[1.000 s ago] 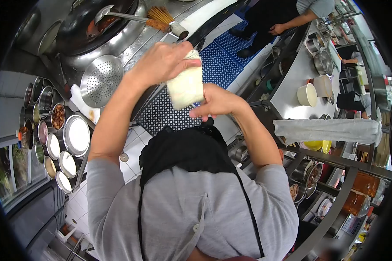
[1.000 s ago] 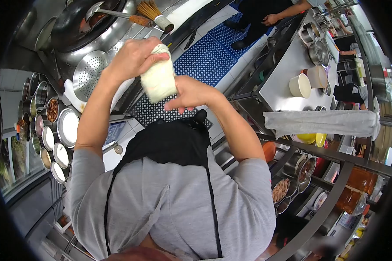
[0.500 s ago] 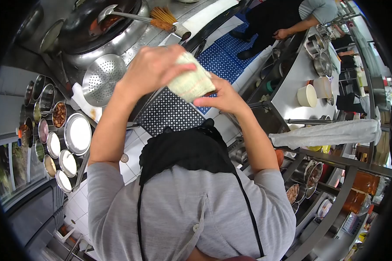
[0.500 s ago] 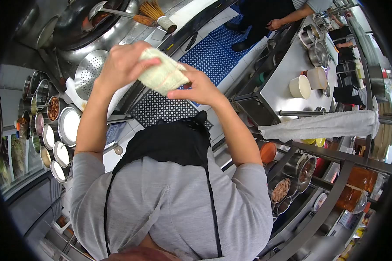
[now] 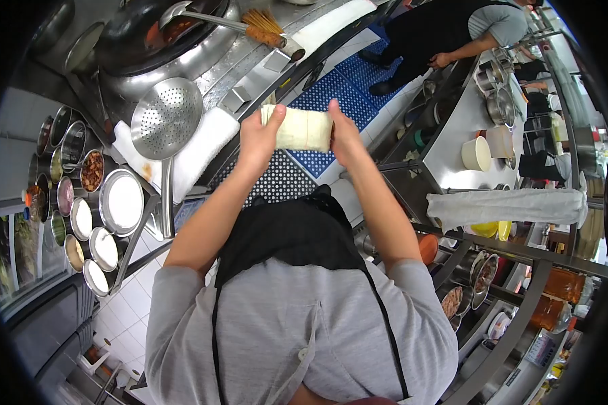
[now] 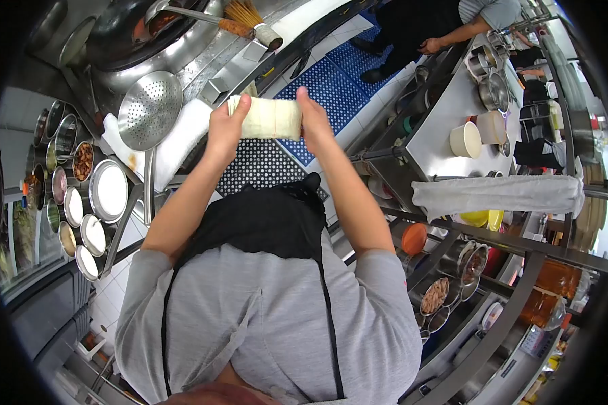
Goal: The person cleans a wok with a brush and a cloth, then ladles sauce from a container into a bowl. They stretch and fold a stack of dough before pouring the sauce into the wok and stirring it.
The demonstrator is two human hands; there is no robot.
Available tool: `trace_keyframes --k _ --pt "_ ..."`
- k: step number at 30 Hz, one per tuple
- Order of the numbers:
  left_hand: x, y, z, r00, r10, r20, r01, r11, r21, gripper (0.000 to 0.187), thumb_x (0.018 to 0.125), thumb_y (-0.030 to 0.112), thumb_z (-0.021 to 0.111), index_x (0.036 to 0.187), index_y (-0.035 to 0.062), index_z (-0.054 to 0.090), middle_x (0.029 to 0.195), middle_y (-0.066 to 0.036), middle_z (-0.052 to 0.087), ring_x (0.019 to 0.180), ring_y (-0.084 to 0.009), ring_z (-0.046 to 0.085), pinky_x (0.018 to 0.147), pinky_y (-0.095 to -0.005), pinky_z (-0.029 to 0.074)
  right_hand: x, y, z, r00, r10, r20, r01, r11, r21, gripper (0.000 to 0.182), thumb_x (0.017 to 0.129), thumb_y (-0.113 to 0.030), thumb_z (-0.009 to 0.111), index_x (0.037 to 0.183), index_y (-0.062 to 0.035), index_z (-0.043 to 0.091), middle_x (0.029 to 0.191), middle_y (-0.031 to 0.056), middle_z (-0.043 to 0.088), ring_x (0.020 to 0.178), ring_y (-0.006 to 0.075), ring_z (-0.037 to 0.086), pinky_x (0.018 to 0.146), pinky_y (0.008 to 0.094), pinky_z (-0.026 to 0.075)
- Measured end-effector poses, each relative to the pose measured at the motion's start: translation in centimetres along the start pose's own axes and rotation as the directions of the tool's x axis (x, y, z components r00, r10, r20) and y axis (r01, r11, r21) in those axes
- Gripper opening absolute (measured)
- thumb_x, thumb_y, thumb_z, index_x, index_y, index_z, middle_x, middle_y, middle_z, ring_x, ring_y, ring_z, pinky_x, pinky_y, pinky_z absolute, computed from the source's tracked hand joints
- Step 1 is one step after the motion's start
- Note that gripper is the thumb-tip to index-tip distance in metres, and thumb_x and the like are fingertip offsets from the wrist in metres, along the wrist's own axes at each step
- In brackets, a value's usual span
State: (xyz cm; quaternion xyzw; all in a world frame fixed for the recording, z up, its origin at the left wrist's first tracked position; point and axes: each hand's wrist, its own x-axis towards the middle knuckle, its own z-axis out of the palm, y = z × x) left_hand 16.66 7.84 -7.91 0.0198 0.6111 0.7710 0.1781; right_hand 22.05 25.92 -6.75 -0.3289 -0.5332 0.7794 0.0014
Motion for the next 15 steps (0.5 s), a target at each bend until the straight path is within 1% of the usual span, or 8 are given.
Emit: trace_keyframes --k 1,2,5,6,7,11,12,15 --pt "0.9 -1.9 -0.2 0.964 0.256 -0.075 -0.213 0.906 0.367 0.044 0.095 0.038 0.066 0.097 -0.0061 0.066 0.081 -0.021 0.071 0.076 -0.0317 0.071 0.069 -0.0368 0.053 1.5 2.0 1.3 0.981 -0.106 -0.163 0.091 0.991 -0.094 0.070 0.101 -0.059 0.041 0.114 0.0063 0.061 0.108 0.0164 0.067 0.094 0.0262 0.066 0.087 0.0396 0.052" --pt "0.3 -1.1 0.2 0.931 0.357 -0.073 -0.274 0.818 0.505 0.040 0.097 0.036 0.065 0.097 -0.0035 0.067 0.080 -0.013 0.072 0.073 -0.0193 0.069 0.067 -0.0343 0.053 1.9 3.5 2.7 0.905 -0.343 -0.252 0.313 0.937 -0.154 0.064 0.102 -0.056 0.042 0.100 0.0037 0.063 0.090 0.0117 0.064 0.080 0.0191 0.059 0.073 0.0359 0.049" --pt "0.7 0.9 0.0 0.876 0.478 -0.064 -0.353 0.725 0.591 0.038 0.096 0.033 0.065 0.094 -0.0043 0.066 0.078 -0.020 0.071 0.072 -0.0298 0.071 0.063 -0.0388 0.054 -3.0 0.5 7.9 0.914 -0.262 -0.310 0.274 0.962 -0.008 0.065 0.103 -0.057 0.040 0.080 0.0009 0.059 0.070 0.0086 0.060 0.067 0.0183 0.056 0.064 0.0361 0.047" --pt "1.1 1.0 -0.1 0.851 0.522 -0.057 -0.397 0.712 0.580 0.037 0.095 0.033 0.065 0.094 -0.0041 0.066 0.078 -0.021 0.070 0.072 -0.0323 0.071 0.063 -0.0400 0.054 -4.0 1.2 9.2 0.864 -0.477 -0.160 0.464 0.878 -0.116 0.063 0.103 -0.056 0.041 0.076 -0.0016 0.058 0.071 0.0080 0.060 0.062 0.0173 0.055 0.059 0.0359 0.045" --pt "1.1 0.9 -0.2 0.829 0.557 -0.047 -0.436 0.696 0.571 0.036 0.095 0.032 0.065 0.094 -0.0039 0.066 0.079 -0.022 0.070 0.073 -0.0349 0.072 0.063 -0.0411 0.054 -4.1 0.3 9.1 0.900 -0.406 -0.159 0.398 0.914 -0.079 0.063 0.102 -0.056 0.042 0.075 -0.0016 0.059 0.070 0.0078 0.060 0.060 0.0169 0.054 0.057 0.0355 0.045" --pt "2.1 -0.4 0.3 0.930 0.357 0.094 -0.319 0.649 0.690 0.043 0.102 0.038 0.051 0.099 -0.0014 0.068 0.084 -0.020 0.072 0.080 -0.0336 0.072 0.072 -0.0414 0.054 -1.8 0.3 7.1 0.940 -0.330 -0.085 0.316 0.937 -0.148 0.062 0.104 -0.052 0.041 0.076 -0.0005 0.062 0.065 0.0054 0.058 0.056 0.0156 0.053 0.053 0.0349 0.043" --pt "1.8 -1.6 0.1 0.906 0.359 0.223 -0.418 0.840 0.346 0.054 0.102 0.047 0.049 0.119 -0.0017 0.063 0.101 -0.018 0.072 0.091 -0.0335 0.070 0.083 -0.0387 0.052 -1.5 0.4 6.9 0.927 -0.369 -0.065 0.343 0.906 -0.250 0.062 0.105 -0.051 0.040 0.079 -0.0002 0.063 0.068 0.0052 0.059 0.059 0.0154 0.055 0.056 0.0347 0.044" --pt "-0.2 -4.1 2.2 0.916 0.387 0.110 -0.393 0.918 0.047 0.082 0.094 0.063 0.054 0.144 0.0001 0.039 0.133 -0.018 0.057 0.115 -0.0356 0.061 0.098 -0.0408 0.048 -2.9 1.6 7.2 0.873 -0.486 0.043 0.485 0.853 -0.195 0.063 0.104 -0.055 0.036 0.096 -0.0001 0.066 0.087 0.0075 0.066 0.078 0.0160 0.061 0.069 0.0320 0.049"
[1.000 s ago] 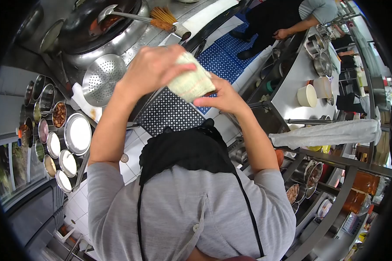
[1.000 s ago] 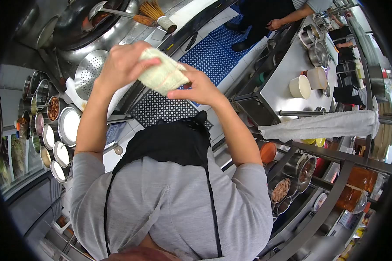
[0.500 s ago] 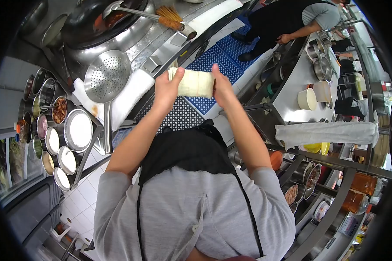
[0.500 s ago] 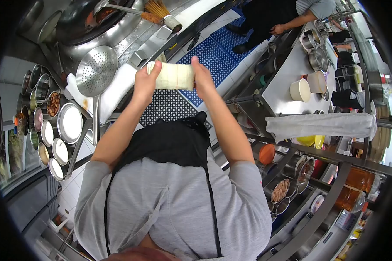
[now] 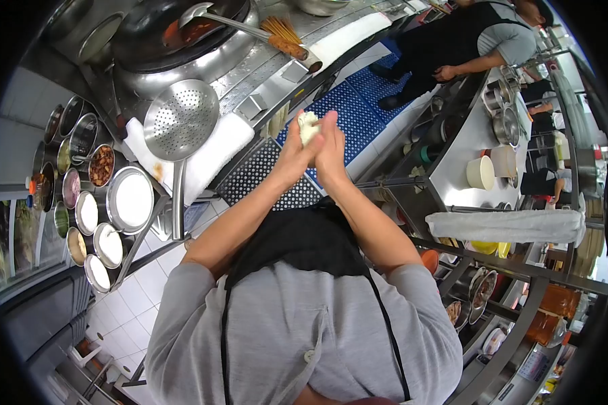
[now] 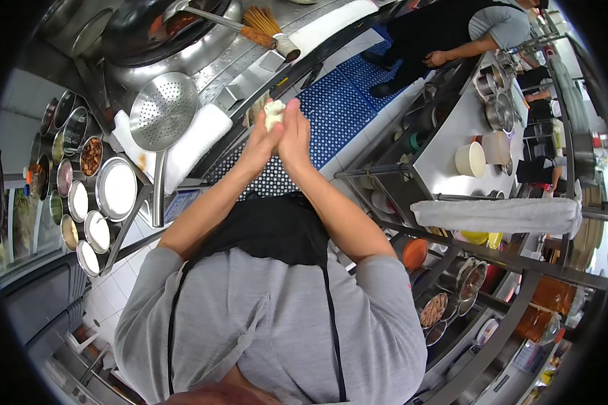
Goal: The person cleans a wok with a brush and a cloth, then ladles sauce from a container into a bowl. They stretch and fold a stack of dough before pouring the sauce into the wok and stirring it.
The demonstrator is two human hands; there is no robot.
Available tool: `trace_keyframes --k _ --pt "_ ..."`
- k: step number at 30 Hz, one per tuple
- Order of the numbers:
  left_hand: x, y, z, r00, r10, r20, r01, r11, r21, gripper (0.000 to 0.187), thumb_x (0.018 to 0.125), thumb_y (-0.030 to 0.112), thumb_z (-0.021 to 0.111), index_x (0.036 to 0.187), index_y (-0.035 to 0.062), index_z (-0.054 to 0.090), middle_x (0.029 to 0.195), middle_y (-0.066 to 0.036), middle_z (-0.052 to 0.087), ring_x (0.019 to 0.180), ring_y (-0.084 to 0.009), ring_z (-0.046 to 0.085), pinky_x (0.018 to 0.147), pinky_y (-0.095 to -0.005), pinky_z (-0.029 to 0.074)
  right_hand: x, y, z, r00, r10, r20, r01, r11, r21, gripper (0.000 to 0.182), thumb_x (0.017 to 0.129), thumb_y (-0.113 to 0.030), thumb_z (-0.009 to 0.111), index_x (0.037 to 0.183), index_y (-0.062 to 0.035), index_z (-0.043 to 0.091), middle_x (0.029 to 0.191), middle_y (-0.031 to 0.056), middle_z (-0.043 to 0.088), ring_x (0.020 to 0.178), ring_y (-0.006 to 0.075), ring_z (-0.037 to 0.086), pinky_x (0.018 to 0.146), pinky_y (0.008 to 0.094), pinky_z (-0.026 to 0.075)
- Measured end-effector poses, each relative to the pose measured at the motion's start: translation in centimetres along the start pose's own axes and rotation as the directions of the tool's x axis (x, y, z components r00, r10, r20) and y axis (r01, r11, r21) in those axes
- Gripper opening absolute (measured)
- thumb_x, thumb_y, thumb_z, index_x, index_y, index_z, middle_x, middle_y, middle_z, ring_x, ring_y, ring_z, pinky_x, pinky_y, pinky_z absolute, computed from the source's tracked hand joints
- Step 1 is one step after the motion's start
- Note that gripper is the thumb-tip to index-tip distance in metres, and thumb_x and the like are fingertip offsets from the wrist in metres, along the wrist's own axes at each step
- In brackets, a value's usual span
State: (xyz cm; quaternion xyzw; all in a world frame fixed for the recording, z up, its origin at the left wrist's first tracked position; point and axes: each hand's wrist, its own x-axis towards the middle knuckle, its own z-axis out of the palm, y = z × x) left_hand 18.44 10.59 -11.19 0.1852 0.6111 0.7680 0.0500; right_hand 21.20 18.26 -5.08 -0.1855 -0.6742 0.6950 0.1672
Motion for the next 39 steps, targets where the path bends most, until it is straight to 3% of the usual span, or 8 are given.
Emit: trace_keyframes --k 3,8,19,21,23,26,34,39 --pt "2.4 2.1 -3.6 0.861 -0.353 0.366 0.473 0.820 -0.322 0.088 0.088 0.070 0.056 0.142 0.0024 0.042 0.134 -0.018 0.056 0.124 -0.0296 0.057 0.104 -0.0432 0.046 -0.7 -3.7 -0.1 0.914 0.258 0.314 -0.347 0.897 0.273 0.071 0.100 -0.065 0.033 0.123 -0.0026 0.058 0.111 0.0089 0.065 0.101 0.0175 0.062 0.089 0.0348 0.049" --pt "3.6 5.6 -3.7 0.858 -0.166 0.487 0.509 0.135 -0.850 0.103 0.072 0.079 0.062 0.136 0.0005 0.047 0.130 -0.023 0.058 0.119 -0.0386 0.057 0.106 -0.0525 0.045 0.9 -15.5 -0.8 0.828 -0.542 0.142 0.247 0.581 0.775 0.086 0.094 -0.074 0.031 0.153 -0.0119 0.029 0.151 0.0215 0.040 0.141 0.0364 0.039 0.111 0.0561 0.036" --pt "3.9 4.5 -5.5 0.899 -0.436 0.039 0.341 0.642 -0.686 0.051 0.085 0.036 0.077 0.120 0.0051 0.056 0.101 -0.010 0.064 0.089 -0.0217 0.066 0.074 -0.0370 0.057 7.8 -5.2 6.6 0.851 -0.179 0.493 0.151 0.984 0.096 0.038 0.104 -0.030 0.051 0.117 0.0034 0.065 0.115 0.0128 0.066 0.097 0.0208 0.065 0.083 0.0303 0.053" --pt "4.7 4.5 -7.1 0.848 -0.520 -0.099 0.387 0.737 -0.554 0.038 0.087 0.028 0.077 0.111 0.0033 0.061 0.087 -0.008 0.066 0.072 -0.0175 0.066 0.060 -0.0315 0.056 11.4 -9.1 7.7 0.691 -0.499 0.524 0.672 0.709 -0.211 0.024 0.094 -0.016 0.065 0.107 0.0035 0.069 0.104 0.0139 0.067 0.086 0.0241 0.067 0.075 0.0327 0.055" --pt "6.0 4.6 -7.7 0.821 -0.512 -0.253 0.326 0.783 -0.529 0.034 0.085 0.024 0.078 0.106 0.0020 0.063 0.078 -0.006 0.064 0.059 -0.0149 0.061 0.046 -0.0285 0.050 16.3 -9.7 9.2 0.315 -0.627 0.712 0.902 -0.034 -0.430 0.036 0.087 -0.014 0.068 0.120 0.0021 0.063 0.103 0.0197 0.066 0.088 0.0365 0.067 0.078 0.0420 0.055" --pt "7.8 4.6 -8.5 0.778 -0.508 -0.370 0.254 0.793 -0.555 0.034 0.085 0.025 0.079 0.105 0.0015 0.064 0.077 -0.006 0.064 0.058 -0.0152 0.061 0.045 -0.0285 0.049 24.0 -5.7 12.4 0.672 -0.005 0.740 0.736 0.108 -0.668 0.057 0.084 -0.012 0.068 0.136 -0.0003 0.050 0.104 0.0292 0.065 0.096 0.0485 0.063 0.084 0.0507 0.051" --pt "8.8 3.4 -10.5 0.517 -0.439 -0.735 0.102 0.884 -0.457 0.040 0.086 0.035 0.076 0.105 0.0017 0.064 0.076 -0.007 0.064 0.057 -0.0157 0.061 0.045 -0.0279 0.050 30.6 -10.3 5.7 0.552 0.063 0.832 0.725 0.457 -0.516 0.065 0.087 -0.010 0.062 0.147 -0.0001 0.038 0.099 0.0327 0.066 0.092 0.0481 0.066 0.083 0.0497 0.050" --pt "7.0 3.8 -8.7 0.445 -0.390 -0.806 0.124 0.918 -0.376 0.042 0.086 0.037 0.075 0.105 0.0011 0.063 0.077 -0.007 0.064 0.057 -0.0148 0.062 0.044 -0.0272 0.050 35.3 -15.0 2.0 0.403 0.297 0.866 0.686 0.528 -0.500 0.065 0.087 -0.006 0.060 0.148 -0.0006 0.040 0.072 0.0162 0.062 0.047 0.0185 0.059 0.049 0.0352 0.049"
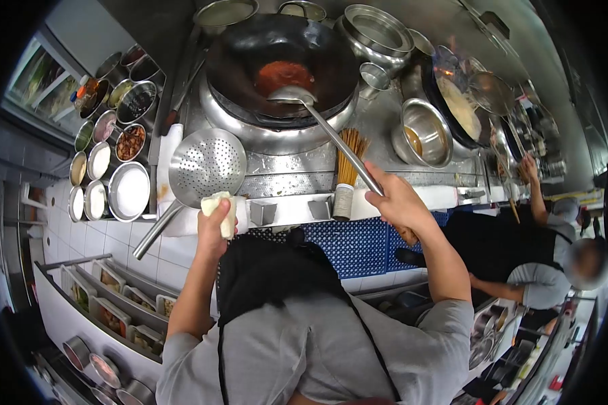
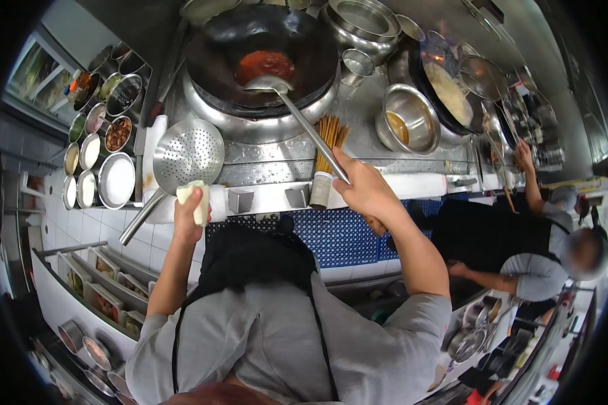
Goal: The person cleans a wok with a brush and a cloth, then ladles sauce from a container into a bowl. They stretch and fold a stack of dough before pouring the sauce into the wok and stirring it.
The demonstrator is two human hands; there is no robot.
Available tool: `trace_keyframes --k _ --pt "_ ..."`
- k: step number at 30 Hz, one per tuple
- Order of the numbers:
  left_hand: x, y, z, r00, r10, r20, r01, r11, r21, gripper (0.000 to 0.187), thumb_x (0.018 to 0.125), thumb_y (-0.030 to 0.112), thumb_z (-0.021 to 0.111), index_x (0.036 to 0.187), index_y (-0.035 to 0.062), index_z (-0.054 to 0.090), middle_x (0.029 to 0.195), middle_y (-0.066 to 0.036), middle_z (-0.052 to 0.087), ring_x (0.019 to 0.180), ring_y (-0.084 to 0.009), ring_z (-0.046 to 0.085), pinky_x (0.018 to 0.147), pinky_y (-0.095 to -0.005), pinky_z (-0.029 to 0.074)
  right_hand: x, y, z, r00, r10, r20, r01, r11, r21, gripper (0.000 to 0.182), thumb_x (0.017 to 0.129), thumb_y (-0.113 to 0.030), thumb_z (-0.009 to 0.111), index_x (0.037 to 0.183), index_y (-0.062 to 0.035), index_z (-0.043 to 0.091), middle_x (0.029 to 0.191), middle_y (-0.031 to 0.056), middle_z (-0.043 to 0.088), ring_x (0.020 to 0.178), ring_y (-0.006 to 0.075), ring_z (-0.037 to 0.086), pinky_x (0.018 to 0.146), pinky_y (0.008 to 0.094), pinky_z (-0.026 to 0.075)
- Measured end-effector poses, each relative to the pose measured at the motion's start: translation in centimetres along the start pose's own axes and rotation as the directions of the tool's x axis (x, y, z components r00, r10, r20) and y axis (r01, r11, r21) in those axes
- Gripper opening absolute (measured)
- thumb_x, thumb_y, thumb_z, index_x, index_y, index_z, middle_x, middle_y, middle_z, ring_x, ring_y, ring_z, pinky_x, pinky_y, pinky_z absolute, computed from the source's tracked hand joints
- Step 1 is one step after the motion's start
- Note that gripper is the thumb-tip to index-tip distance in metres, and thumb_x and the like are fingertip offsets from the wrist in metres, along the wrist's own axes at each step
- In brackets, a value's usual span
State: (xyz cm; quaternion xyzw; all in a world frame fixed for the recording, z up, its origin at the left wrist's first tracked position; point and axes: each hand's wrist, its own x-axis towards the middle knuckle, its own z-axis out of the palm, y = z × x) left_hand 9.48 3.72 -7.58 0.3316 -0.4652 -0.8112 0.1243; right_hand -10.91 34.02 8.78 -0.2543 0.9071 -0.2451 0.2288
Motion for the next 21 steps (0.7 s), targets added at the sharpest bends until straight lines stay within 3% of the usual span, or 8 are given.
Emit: trace_keyframes --k 3,5,8,12,14,15,18,21 --pt "-0.9 -1.0 1.5 1.000 -0.005 0.001 0.005 1.000 0.006 0.043 0.086 0.037 0.075 0.105 0.0008 0.063 0.076 -0.007 0.063 0.057 -0.0142 0.062 0.043 -0.0265 0.050 4.1 0.0 -0.5 0.996 0.004 0.087 -0.009 0.998 0.064 0.068 0.086 -0.006 0.061 0.149 0.0012 0.037 0.074 0.0164 0.062 0.048 0.0163 0.059 0.047 0.0340 0.048" --pt "-1.0 -1.4 2.9 1.000 -0.002 0.003 0.002 1.000 0.008 0.042 0.086 0.036 0.075 0.106 0.0007 0.063 0.076 -0.006 0.063 0.056 -0.0145 0.061 0.043 -0.0270 0.050 9.0 0.2 0.0 0.996 -0.036 0.078 0.024 0.989 0.147 0.065 0.087 -0.005 0.061 0.147 0.0018 0.039 0.070 0.0191 0.061 0.047 0.0202 0.059 0.045 0.0384 0.046" --pt "-1.4 -0.9 4.6 1.000 0.017 -0.003 -0.017 1.000 -0.007 0.044 0.086 0.037 0.075 0.107 0.0002 0.062 0.077 -0.007 0.063 0.056 -0.0152 0.061 0.044 -0.0277 0.050 15.9 2.2 3.0 0.998 0.043 0.047 -0.062 0.809 0.584 0.058 0.090 -0.004 0.060 0.145 0.0007 0.041 0.066 0.0076 0.057 0.045 0.0161 0.055 0.039 0.0331 0.044" --pt "-1.9 -0.4 2.2 0.999 0.009 0.042 -0.009 1.000 -0.011 0.046 0.086 0.036 0.076 0.109 -0.0004 0.061 0.082 -0.008 0.063 0.059 -0.0161 0.061 0.045 -0.0286 0.051 14.4 0.0 5.7 0.990 0.133 0.040 -0.102 0.509 0.855 0.037 0.094 -0.004 0.058 0.131 -0.0003 0.051 0.066 0.0029 0.054 0.044 0.0132 0.052 0.038 0.0286 0.045" --pt "-2.1 -0.2 0.6 0.990 -0.090 0.107 0.087 0.996 0.029 0.049 0.084 0.037 0.078 0.110 -0.0013 0.061 0.082 -0.009 0.064 0.061 -0.0162 0.063 0.046 -0.0281 0.051 11.1 -1.7 6.3 0.979 0.174 0.104 -0.170 0.430 0.886 0.033 0.094 -0.005 0.058 0.126 -0.0024 0.051 0.067 0.0030 0.055 0.044 0.0124 0.052 0.037 0.0281 0.044" --pt "-2.3 -0.2 -0.2 0.980 -0.145 0.140 0.138 0.989 0.057 0.051 0.083 0.037 0.079 0.110 -0.0018 0.061 0.083 -0.009 0.064 0.063 -0.0163 0.063 0.046 -0.0279 0.051 10.0 -2.3 6.8 0.987 0.108 0.122 -0.153 0.361 0.920 0.019 0.096 -0.009 0.056 0.115 -0.0060 0.052 0.067 0.0018 0.055 0.044 0.0102 0.052 0.037 0.0255 0.043" --pt "-1.2 -2.1 -2.8 0.884 -0.363 0.295 0.270 0.911 0.311 0.055 0.080 0.037 0.081 0.112 -0.0025 0.060 0.084 -0.009 0.066 0.066 -0.0173 0.065 0.048 -0.0286 0.053 11.6 -2.7 6.0 0.976 0.043 0.213 -0.215 0.333 0.918 0.008 0.098 -0.012 0.055 0.104 -0.0087 0.052 0.068 0.0004 0.056 0.044 0.0077 0.050 0.037 0.0225 0.041" --pt "1.5 -7.4 -4.4 0.720 -0.513 0.466 0.249 0.819 0.517 0.053 0.074 0.032 0.085 0.112 0.0013 0.063 0.091 -0.009 0.068 0.076 -0.0183 0.066 0.067 -0.0332 0.055 16.5 -2.3 5.8 0.983 -0.019 0.185 -0.175 0.245 0.954 0.008 0.099 -0.016 0.055 0.099 -0.0109 0.049 0.069 0.0002 0.056 0.046 0.0076 0.051 0.039 0.0209 0.042"
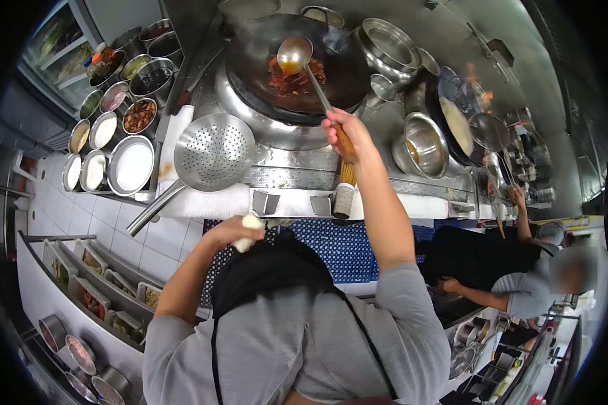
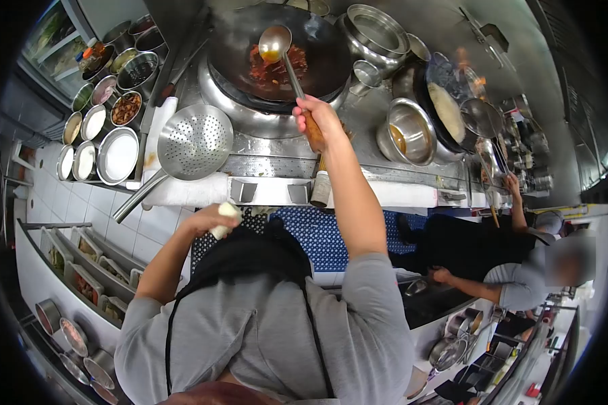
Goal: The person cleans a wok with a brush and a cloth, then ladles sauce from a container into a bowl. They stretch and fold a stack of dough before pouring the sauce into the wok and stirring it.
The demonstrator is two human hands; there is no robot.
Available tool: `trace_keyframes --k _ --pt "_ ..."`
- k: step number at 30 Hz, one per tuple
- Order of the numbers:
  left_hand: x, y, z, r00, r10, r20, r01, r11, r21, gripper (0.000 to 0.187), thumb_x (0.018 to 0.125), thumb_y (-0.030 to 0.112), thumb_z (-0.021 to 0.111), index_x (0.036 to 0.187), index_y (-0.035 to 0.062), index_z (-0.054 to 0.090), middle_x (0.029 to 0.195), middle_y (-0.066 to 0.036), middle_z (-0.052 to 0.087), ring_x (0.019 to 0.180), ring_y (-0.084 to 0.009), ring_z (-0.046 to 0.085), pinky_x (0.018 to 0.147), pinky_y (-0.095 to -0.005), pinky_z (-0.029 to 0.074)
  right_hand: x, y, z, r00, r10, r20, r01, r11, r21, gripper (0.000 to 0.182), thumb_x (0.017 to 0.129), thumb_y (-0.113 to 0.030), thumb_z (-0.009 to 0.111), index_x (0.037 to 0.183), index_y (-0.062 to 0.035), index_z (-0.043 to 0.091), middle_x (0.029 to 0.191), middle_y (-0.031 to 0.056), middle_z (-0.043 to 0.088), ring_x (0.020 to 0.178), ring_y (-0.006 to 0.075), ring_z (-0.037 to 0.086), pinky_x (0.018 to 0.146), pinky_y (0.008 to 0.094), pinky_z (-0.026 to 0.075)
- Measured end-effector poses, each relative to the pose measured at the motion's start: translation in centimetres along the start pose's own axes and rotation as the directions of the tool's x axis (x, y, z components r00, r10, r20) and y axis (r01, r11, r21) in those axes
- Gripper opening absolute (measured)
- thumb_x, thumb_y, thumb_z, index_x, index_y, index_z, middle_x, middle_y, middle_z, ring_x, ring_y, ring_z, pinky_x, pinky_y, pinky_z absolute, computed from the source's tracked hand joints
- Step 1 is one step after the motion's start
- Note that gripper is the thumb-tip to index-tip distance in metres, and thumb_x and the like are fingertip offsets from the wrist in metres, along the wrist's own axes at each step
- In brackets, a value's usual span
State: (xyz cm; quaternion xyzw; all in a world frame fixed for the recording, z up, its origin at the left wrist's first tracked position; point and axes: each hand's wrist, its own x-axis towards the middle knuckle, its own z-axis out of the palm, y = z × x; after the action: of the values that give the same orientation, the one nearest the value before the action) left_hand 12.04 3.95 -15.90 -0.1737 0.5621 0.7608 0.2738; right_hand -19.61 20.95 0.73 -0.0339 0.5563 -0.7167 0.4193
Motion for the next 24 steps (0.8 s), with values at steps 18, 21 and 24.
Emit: trace_keyframes --k 18,21,24 --pt "30.6 -12.5 16.0 0.921 0.158 0.357 -0.365 0.675 0.642 0.067 0.067 0.028 0.080 0.125 0.0016 0.059 0.120 -0.024 0.063 0.114 -0.0336 0.060 0.101 -0.0381 0.046 -3.5 -0.1 -3.0 0.980 -0.160 -0.117 0.046 0.758 -0.651 0.052 0.091 -0.003 0.059 0.141 0.0013 0.046 0.067 0.0018 0.053 0.043 0.0121 0.051 0.039 0.0277 0.042" --pt "31.9 -11.6 16.3 0.931 0.037 0.363 -0.278 0.717 0.639 0.064 0.069 0.032 0.077 0.122 0.0018 0.061 0.115 -0.021 0.066 0.110 -0.0315 0.062 0.098 -0.0381 0.048 -9.9 -1.7 -4.8 0.981 -0.183 -0.064 0.036 0.496 -0.867 0.065 0.088 -0.002 0.062 0.149 0.0013 0.039 0.065 0.0019 0.053 0.043 0.0106 0.051 0.041 0.0289 0.043" --pt "32.8 -11.5 16.2 0.939 0.042 0.340 -0.254 0.751 0.610 0.063 0.069 0.032 0.077 0.122 0.0019 0.061 0.114 -0.021 0.066 0.109 -0.0315 0.062 0.097 -0.0384 0.048 -16.4 -3.4 -5.5 0.986 -0.108 -0.127 -0.088 0.312 -0.946 0.067 0.088 -0.002 0.063 0.151 -0.0066 0.039 0.063 0.0008 0.053 0.045 0.0090 0.050 0.044 0.0277 0.042"
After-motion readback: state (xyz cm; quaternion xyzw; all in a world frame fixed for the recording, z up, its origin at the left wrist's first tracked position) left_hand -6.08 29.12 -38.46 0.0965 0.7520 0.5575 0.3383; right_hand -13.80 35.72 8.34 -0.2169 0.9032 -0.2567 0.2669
